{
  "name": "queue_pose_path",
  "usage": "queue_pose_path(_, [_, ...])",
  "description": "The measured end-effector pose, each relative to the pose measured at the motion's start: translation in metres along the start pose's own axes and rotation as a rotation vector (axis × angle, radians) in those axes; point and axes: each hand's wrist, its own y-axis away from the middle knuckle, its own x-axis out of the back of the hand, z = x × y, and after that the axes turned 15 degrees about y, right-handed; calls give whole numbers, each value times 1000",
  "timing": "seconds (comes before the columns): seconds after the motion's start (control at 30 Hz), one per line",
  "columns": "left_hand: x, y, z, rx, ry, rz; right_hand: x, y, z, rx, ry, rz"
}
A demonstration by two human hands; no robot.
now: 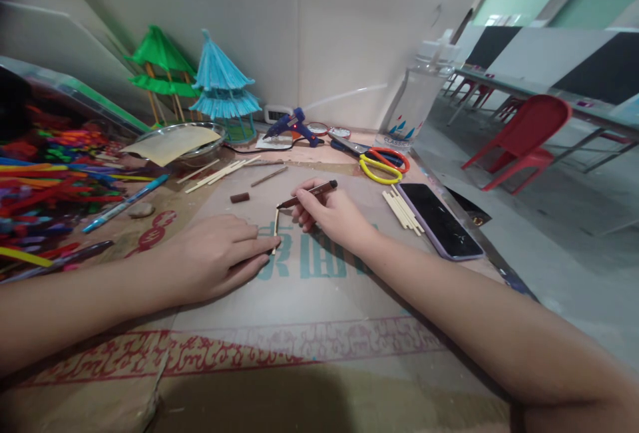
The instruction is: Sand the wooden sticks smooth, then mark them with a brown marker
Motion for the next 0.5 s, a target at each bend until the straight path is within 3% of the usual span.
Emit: queue_pose_path(0.5, [1,-1,0,-11,-13,14,1,1,-5,-39,0,-22])
